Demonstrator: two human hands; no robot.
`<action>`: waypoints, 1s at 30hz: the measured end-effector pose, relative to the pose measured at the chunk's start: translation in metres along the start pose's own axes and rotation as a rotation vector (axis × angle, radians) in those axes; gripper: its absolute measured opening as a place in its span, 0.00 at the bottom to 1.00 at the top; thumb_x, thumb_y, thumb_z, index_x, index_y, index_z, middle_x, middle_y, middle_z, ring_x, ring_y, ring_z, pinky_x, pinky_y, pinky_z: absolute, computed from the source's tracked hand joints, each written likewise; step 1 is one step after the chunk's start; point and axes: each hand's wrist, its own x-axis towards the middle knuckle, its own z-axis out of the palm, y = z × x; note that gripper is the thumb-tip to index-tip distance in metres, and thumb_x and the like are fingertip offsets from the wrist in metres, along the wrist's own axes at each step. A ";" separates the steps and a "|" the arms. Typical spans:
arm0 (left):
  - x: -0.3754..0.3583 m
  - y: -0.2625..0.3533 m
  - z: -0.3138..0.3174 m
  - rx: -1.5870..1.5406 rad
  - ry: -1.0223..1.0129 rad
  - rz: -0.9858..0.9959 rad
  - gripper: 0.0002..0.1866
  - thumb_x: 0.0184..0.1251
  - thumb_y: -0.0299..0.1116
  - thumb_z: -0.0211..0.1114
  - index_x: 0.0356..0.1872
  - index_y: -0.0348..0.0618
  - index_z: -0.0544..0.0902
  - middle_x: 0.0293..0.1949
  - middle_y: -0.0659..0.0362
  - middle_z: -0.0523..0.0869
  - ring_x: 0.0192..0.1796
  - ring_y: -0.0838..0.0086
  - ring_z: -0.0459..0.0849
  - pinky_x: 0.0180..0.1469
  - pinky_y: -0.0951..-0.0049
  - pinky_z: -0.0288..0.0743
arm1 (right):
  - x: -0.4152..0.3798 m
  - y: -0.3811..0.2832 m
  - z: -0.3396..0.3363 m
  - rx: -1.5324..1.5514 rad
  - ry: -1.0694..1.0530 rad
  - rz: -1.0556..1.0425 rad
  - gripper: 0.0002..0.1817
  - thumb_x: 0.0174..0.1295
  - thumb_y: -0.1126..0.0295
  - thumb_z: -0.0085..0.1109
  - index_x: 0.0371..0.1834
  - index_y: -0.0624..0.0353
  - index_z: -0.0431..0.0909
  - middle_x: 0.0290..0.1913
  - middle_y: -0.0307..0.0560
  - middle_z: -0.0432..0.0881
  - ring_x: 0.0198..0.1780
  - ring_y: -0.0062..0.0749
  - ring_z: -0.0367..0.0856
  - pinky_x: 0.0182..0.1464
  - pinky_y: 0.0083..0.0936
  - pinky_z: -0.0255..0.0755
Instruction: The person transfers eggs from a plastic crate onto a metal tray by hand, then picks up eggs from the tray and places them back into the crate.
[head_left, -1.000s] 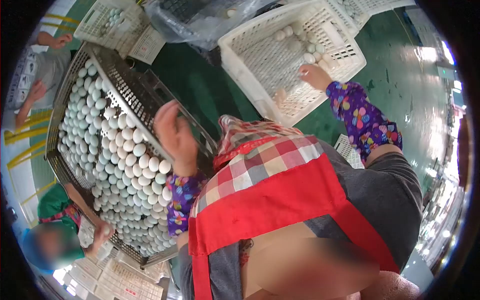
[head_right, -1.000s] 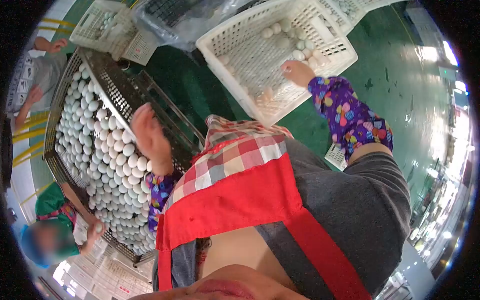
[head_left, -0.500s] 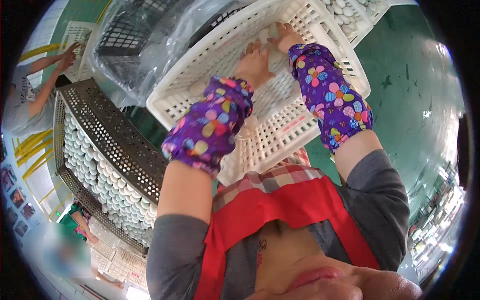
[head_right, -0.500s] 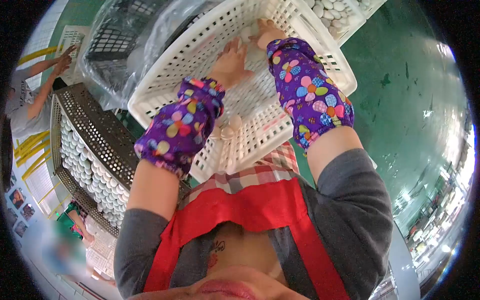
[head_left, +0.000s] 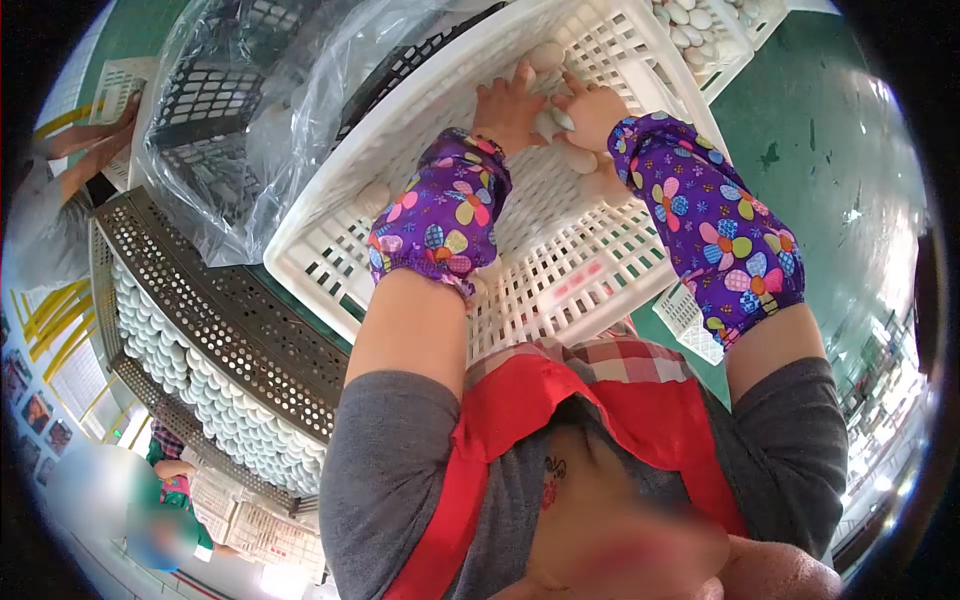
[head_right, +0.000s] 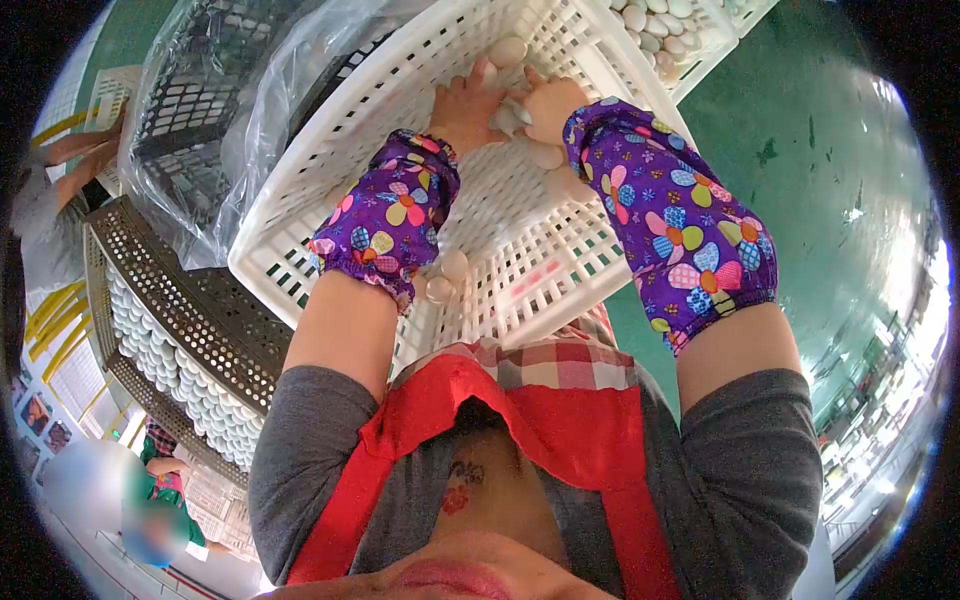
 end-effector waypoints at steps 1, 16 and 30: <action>0.001 0.000 -0.001 -0.047 0.007 0.000 0.33 0.39 0.55 0.74 0.51 0.60 0.78 0.69 0.51 0.54 0.57 0.53 0.69 0.54 0.48 0.70 | -0.001 -0.001 -0.004 -0.001 -0.046 0.000 0.30 0.48 0.50 0.63 0.56 0.46 0.73 0.67 0.58 0.61 0.47 0.51 0.80 0.47 0.40 0.75; -0.036 0.018 0.039 -0.423 0.114 -0.040 0.30 0.42 0.49 0.72 0.52 0.60 0.79 0.66 0.44 0.60 0.58 0.45 0.69 0.55 0.50 0.72 | -0.005 -0.015 0.004 0.202 -0.042 0.103 0.29 0.38 0.57 0.70 0.49 0.45 0.78 0.61 0.63 0.67 0.60 0.62 0.68 0.59 0.44 0.70; -0.129 0.006 -0.077 -0.775 0.317 -0.383 0.31 0.37 0.58 0.71 0.43 0.51 0.84 0.57 0.37 0.68 0.46 0.46 0.80 0.50 0.55 0.74 | -0.007 -0.055 0.048 -0.252 -0.062 -0.159 0.27 0.47 0.61 0.65 0.54 0.52 0.75 0.56 0.60 0.72 0.60 0.51 0.70 0.62 0.41 0.62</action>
